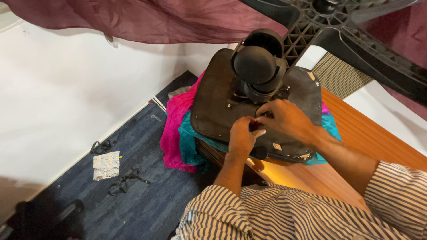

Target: The person uses a screwdriver to tighten screws on the underside of an overturned office chair. They work on multiple screw locations around the chair base while it rests on a wooden table.

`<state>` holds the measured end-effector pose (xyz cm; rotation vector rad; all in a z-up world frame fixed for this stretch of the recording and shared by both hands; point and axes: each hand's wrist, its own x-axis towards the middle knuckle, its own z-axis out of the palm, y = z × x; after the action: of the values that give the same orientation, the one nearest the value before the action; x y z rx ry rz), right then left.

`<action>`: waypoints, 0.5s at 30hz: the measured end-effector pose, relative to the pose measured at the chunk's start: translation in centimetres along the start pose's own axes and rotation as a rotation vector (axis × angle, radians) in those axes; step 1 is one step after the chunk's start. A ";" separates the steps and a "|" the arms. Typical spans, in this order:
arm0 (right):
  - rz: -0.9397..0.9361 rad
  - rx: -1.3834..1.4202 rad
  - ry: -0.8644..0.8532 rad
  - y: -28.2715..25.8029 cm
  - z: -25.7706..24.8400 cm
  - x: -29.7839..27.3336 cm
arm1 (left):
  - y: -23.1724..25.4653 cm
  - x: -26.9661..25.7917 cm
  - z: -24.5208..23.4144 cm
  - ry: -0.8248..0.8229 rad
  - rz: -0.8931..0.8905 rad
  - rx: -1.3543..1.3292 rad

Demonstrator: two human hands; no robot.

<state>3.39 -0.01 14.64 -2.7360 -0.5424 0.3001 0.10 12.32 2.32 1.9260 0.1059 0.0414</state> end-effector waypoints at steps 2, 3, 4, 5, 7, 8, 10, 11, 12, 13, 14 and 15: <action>-0.181 0.118 0.025 0.2 0.0 -0.1 | -0.2 -0.1 0.0 -0.017 -0.006 -0.022; -0.272 0.178 0.040 0.3 0.1 -0.1 | -0.3 -0.1 -0.1 -0.024 -0.008 -0.031; -0.268 0.164 0.073 0.3 0.3 0.0 | -0.4 -0.1 -0.1 -0.023 -0.030 -0.051; -0.264 0.148 0.106 0.3 0.5 -0.1 | -0.5 -0.2 -0.1 -0.024 -0.052 -0.072; -0.144 0.092 0.100 0.4 0.7 0.1 | -0.6 -0.2 0.0 0.006 -0.021 -0.053; -0.030 0.051 0.061 0.5 0.7 0.1 | -0.6 -0.2 0.1 0.036 0.033 -0.013; 0.039 0.008 0.014 0.6 0.6 0.2 | -0.5 -0.2 0.3 0.051 0.074 -0.015; -0.007 0.006 0.008 0.6 0.6 0.3 | -0.4 -0.2 0.2 0.038 0.063 -0.056; -0.054 0.005 0.002 0.5 0.4 0.3 | -0.2 -0.2 0.2 0.024 0.051 -0.096; -0.115 0.077 0.010 0.5 0.3 0.2 | -0.1 -0.2 0.1 -0.018 0.021 -0.090; -0.176 0.149 0.019 0.5 0.3 0.2 | 0.0 -0.2 -0.1 -0.061 -0.009 -0.084; -0.238 0.221 0.029 0.3 0.2 0.1 | 0.1 -0.2 -0.3 -0.103 -0.039 -0.077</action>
<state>3.55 -0.20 14.33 -2.4303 -0.7693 0.2447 -0.09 12.56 2.56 1.8446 0.0716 -0.0786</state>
